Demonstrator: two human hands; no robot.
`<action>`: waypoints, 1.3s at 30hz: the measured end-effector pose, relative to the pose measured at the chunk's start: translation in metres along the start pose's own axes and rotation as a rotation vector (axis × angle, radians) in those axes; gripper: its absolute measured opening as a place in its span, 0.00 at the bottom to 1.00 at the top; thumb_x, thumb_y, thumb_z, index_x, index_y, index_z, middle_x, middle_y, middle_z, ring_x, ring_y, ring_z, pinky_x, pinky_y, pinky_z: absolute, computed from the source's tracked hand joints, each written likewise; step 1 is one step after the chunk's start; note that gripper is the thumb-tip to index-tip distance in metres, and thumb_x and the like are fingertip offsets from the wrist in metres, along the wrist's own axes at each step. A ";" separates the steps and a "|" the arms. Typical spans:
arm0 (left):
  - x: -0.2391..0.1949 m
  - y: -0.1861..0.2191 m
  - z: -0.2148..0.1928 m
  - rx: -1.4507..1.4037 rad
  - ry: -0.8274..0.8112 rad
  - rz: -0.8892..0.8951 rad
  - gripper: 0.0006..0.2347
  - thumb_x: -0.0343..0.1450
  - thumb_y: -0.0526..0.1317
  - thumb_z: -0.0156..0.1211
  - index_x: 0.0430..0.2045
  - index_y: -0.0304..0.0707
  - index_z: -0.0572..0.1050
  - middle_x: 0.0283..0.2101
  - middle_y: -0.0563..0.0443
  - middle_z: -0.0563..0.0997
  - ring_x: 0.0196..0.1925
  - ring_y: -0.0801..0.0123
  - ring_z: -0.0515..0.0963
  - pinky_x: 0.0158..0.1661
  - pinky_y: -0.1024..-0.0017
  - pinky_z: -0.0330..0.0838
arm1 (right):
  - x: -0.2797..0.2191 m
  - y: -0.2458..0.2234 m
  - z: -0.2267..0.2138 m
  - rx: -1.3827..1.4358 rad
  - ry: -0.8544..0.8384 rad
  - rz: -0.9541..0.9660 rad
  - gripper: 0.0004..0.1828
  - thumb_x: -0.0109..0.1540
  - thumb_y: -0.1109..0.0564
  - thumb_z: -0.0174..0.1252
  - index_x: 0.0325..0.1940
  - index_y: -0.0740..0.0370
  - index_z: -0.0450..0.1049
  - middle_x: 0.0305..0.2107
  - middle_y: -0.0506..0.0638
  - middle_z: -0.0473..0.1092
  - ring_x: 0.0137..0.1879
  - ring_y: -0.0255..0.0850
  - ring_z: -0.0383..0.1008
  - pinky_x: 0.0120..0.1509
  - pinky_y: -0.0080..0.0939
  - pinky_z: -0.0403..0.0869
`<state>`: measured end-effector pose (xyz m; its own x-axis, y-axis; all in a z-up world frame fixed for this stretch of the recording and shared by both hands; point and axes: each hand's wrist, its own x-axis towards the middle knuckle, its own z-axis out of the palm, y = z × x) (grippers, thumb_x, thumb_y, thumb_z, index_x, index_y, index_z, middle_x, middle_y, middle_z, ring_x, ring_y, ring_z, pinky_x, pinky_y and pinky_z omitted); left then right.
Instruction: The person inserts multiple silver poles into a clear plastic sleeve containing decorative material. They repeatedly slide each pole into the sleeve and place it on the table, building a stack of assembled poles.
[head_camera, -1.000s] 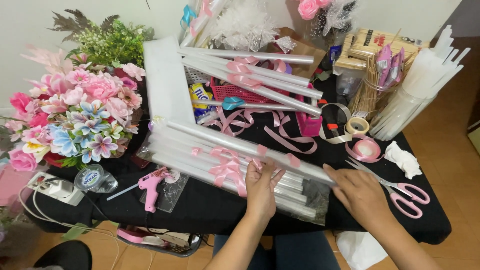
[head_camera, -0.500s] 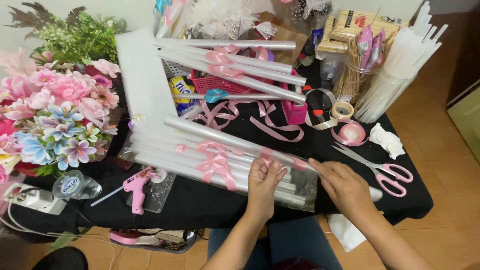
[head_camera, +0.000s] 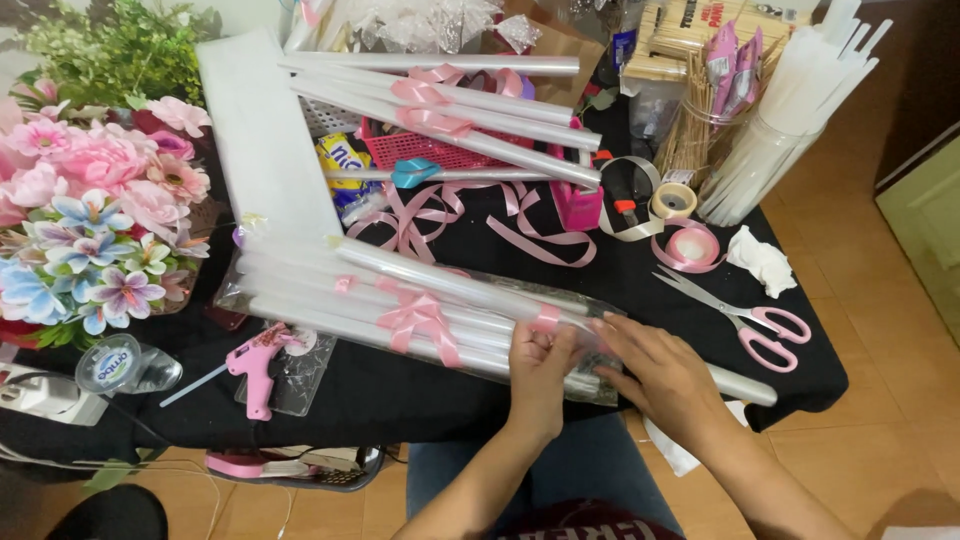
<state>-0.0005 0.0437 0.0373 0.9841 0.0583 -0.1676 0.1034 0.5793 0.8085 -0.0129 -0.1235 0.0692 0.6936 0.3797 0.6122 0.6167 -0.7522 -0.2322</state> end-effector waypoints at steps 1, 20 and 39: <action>-0.006 0.000 0.005 -0.001 0.001 -0.005 0.11 0.74 0.32 0.62 0.48 0.43 0.69 0.39 0.58 0.80 0.42 0.72 0.84 0.51 0.64 0.82 | -0.001 -0.003 -0.004 0.000 -0.003 0.003 0.31 0.58 0.52 0.67 0.67 0.50 0.72 0.58 0.48 0.74 0.58 0.46 0.76 0.56 0.44 0.74; -0.022 -0.017 0.016 1.208 -0.370 0.563 0.30 0.67 0.61 0.57 0.57 0.39 0.71 0.58 0.41 0.73 0.62 0.47 0.69 0.59 0.51 0.61 | -0.063 0.053 -0.146 0.368 -0.225 0.852 0.28 0.60 0.62 0.59 0.66 0.54 0.75 0.62 0.48 0.74 0.60 0.35 0.73 0.69 0.36 0.65; 0.002 -0.063 0.018 1.718 -0.028 0.982 0.32 0.73 0.25 0.50 0.74 0.36 0.50 0.73 0.45 0.67 0.71 0.54 0.73 0.69 0.38 0.56 | -0.188 0.169 -0.183 0.385 -0.498 1.230 0.26 0.62 0.65 0.58 0.64 0.52 0.82 0.60 0.54 0.82 0.70 0.44 0.76 0.72 0.51 0.73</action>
<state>-0.0021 -0.0076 -0.0041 0.7794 -0.2079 0.5910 -0.3927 -0.8971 0.2023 -0.1069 -0.4204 0.0533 0.8699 -0.2016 -0.4502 -0.4769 -0.5766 -0.6634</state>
